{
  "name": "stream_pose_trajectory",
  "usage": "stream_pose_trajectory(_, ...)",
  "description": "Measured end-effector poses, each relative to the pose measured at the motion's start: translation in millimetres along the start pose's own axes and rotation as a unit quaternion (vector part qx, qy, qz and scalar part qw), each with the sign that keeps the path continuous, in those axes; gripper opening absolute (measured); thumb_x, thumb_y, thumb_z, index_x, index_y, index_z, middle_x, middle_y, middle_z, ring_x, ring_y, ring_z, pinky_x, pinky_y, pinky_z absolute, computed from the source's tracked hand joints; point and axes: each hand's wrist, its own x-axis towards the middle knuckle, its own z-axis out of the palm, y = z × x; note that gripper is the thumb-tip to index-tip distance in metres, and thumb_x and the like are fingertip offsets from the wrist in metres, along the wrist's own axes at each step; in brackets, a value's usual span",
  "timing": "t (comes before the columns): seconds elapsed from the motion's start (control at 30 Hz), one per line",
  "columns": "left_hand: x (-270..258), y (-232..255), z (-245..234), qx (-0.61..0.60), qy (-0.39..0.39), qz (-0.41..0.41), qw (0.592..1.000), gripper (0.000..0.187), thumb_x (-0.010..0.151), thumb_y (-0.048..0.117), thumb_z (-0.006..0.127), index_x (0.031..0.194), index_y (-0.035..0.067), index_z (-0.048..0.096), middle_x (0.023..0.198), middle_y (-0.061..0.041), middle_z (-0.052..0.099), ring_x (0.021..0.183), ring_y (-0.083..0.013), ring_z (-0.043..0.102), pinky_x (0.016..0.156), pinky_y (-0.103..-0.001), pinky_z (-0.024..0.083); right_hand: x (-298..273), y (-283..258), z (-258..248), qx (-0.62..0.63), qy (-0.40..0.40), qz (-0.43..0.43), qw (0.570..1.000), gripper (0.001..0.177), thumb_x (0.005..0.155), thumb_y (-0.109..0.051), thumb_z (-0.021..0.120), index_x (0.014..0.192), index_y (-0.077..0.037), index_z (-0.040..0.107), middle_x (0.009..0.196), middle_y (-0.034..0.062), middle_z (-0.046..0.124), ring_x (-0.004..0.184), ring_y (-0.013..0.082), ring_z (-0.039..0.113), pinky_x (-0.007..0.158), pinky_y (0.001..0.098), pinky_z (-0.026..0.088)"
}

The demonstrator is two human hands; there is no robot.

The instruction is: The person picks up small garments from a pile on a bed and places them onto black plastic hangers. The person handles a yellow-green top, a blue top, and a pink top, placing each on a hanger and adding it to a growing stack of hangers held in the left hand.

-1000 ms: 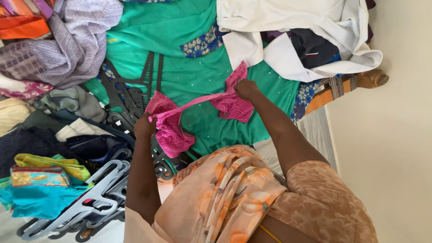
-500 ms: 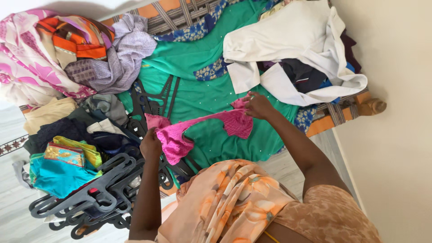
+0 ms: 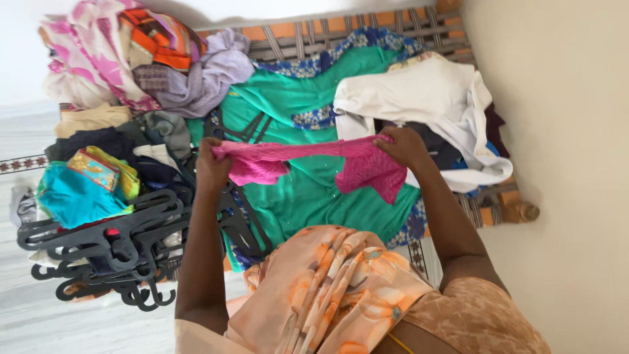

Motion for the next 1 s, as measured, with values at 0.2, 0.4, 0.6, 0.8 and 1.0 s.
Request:
stream_pose_trajectory(0.2,0.8,8.1,8.3,-0.632,-0.188,-0.054,0.750,0.071,0.084,0.003,0.068,0.151,0.003,0.044,0.131,-0.011,0.067,0.118,-0.0237,0.066,0.104,-0.037,0.051,20.2,-5.8,-10.8,0.390,-0.195,0.056,0.898,0.034,0.094,-0.029,0.075,0.109,0.001,0.072,0.088,0.0024,0.072,0.076,0.0109,0.063,0.067,0.0309,0.052)
stream_pose_trajectory(0.4,-6.5,-47.0,22.0,-0.491,-0.159,-0.146,0.844,0.036,0.101,0.024,0.068,0.125,-0.003,0.068,0.112,-0.010,0.074,0.098,-0.0207,0.070,0.088,-0.035,0.056,31.6,-4.5,7.2,0.134,-0.144,0.035,0.980,0.034,0.091,-0.034,0.074,0.110,-0.006,0.074,0.092,0.0074,0.075,0.085,0.0202,0.068,0.075,0.0367,0.054)
stream_pose_trajectory(0.6,-19.9,-84.0,32.0,-0.046,-0.051,-0.078,0.995,0.027,0.100,0.026,0.065,0.112,0.004,0.075,0.088,-0.003,0.076,0.079,-0.0090,0.067,0.071,-0.027,0.049,21.1,2.0,32.5,-0.226,-0.032,0.087,0.970,0.039,0.082,-0.043,0.078,0.101,-0.008,0.075,0.096,0.0166,0.075,0.094,0.0358,0.072,0.082,0.0486,0.056)
stream_pose_trajectory(0.8,-36.3,-34.5,70.5,-0.186,0.036,-0.058,0.980,0.027,0.097,0.029,0.067,0.094,0.003,0.075,0.072,0.007,0.064,0.064,-0.0051,0.053,0.059,-0.025,0.044,16.7,-20.5,64.2,-0.014,-0.147,0.011,0.989,0.041,0.083,-0.042,0.078,0.092,-0.003,0.075,0.083,0.0141,0.072,0.078,0.0288,0.070,0.072,0.0413,0.054)
stream_pose_trajectory(1.0,-86.6,29.9,147.4,-0.232,-0.032,-0.044,0.971,0.028,0.101,0.022,0.069,0.088,-0.004,0.070,0.069,0.005,0.047,0.067,-0.0053,0.038,0.056,-0.026,0.032,16.7,-68.6,129.0,0.315,-0.271,-0.047,0.908,0.026,0.098,-0.025,0.068,0.108,-0.001,0.070,0.090,0.0006,0.068,0.085,0.0073,0.057,0.076,0.0286,0.050)
